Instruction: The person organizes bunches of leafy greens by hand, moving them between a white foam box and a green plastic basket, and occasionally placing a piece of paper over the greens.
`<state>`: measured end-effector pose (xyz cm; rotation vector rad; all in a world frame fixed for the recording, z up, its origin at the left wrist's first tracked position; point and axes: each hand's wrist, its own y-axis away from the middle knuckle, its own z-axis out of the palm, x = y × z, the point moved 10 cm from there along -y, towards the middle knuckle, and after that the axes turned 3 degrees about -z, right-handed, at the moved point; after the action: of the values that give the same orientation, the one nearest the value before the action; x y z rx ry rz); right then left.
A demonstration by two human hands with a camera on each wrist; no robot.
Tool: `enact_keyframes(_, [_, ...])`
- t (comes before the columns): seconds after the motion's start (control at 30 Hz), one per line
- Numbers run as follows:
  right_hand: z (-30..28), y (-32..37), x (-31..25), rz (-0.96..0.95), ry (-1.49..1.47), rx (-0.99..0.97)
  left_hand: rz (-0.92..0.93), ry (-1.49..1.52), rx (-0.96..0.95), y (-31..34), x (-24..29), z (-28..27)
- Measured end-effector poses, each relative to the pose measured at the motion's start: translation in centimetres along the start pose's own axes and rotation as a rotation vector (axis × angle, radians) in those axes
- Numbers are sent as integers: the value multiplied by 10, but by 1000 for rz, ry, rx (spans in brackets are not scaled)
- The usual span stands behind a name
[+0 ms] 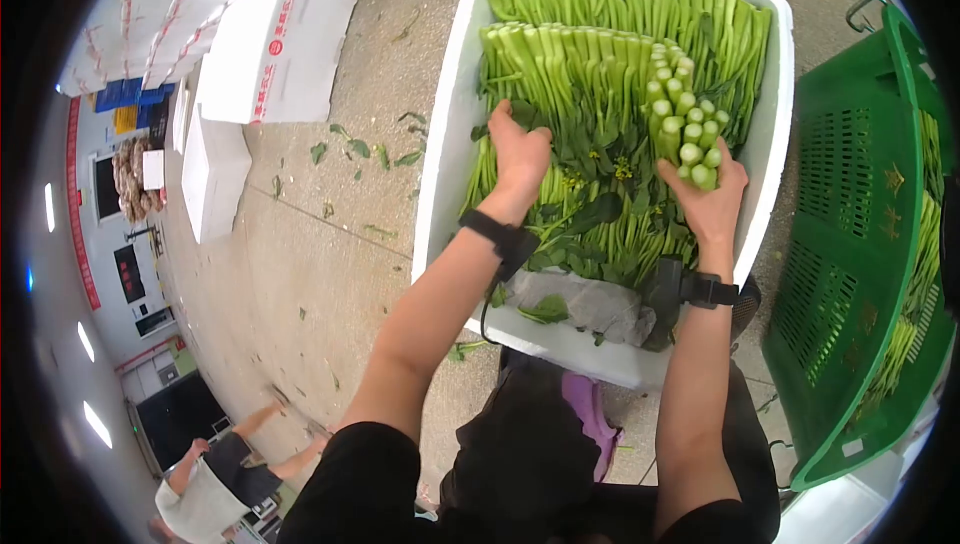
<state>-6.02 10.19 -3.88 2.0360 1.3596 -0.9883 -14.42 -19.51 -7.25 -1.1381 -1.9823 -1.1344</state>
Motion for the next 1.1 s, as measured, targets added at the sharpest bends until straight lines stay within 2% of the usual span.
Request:
enact_keyframes(0.1, [-1, -3, -8, -13, -151, 11, 129, -89, 120, 3, 13, 3])
enact_keyframes(0.13, [2, -3, -7, 24, -286, -12, 124, -87, 129, 2, 12, 1])
enact_keyframes(0.17, [6, -3, -5, 64, -421, -35, 89, -135, 103, 0, 8, 2])
enact_keyframes(0.2, [7, -3, -5, 62, -421, -44, 53, -182, 74, 0, 3, 3])
enact_keyframes(0.23, [7, -2, -3, 71, -452, -35, 138, -305, 29, 8, 5, 6])
enact_keyframes(0.27, [7, -2, -2, 80, -484, -22, 135, -304, 32, 16, 2, 3])
enact_keyframes(0.33, [10, 0, -2, 94, -505, -18, 325, -838, -121, 41, 3, 25])
enact_keyframes(0.37, [10, 0, -1, 93, -512, -18, 384, -923, -195, 54, 2, 30])
enact_keyframes(0.4, [10, -1, -1, 93, -517, -16, 382, -920, -196, 58, 3, 26])
enact_keyframes(0.47, [10, 0, -3, 93, -516, -24, 355, -948, -371, 67, -1, 31])
enact_keyframes(0.5, [8, 0, -5, 100, -518, -15, 354, -946, -373, 62, 2, 29])
enact_keyframes(0.57, [6, -1, -7, 109, -517, -10, 239, -340, -129, 31, 20, -2])
enact_keyframes(0.6, [7, -3, -8, 105, -514, -27, 236, -336, -131, 16, 16, 2])
enact_keyframes(0.67, [2, -5, -9, 106, -497, -42, 312, -360, 212, -2, 28, -19])
enact_keyframes(0.7, [3, -6, -14, 90, -459, -73, 310, -354, 203, -3, 31, -11])
enact_keyframes(0.77, [-1, -11, -23, 12, -324, -120, 164, -89, 215, -8, 23, -5])
enact_keyframes(0.8, [-4, -13, -22, 16, -319, -117, 162, -87, 207, -10, 25, -1])
enact_keyframes(0.87, [-3, -15, -26, -16, -265, -160, 24, 15, 230, -14, 13, -6])
enact_keyframes(0.9, [-1, -15, -26, 52, -350, -162, -72, 2, 90, -19, 5, 0])
enact_keyframes(0.93, [1, -15, -26, 48, -357, -166, -70, 0, 98, -14, 4, -1])
enact_keyframes(1.0, [-2, -13, -13, 151, -451, -87, 113, -533, 147, 12, 27, 5])
enact_keyframes(1.07, [-1, -12, -12, 162, -458, -83, 157, -581, 141, 14, 15, 13])
enact_keyframes(1.1, [-1, -11, -11, 175, -450, -74, 177, -450, 77, 11, 11, 20])
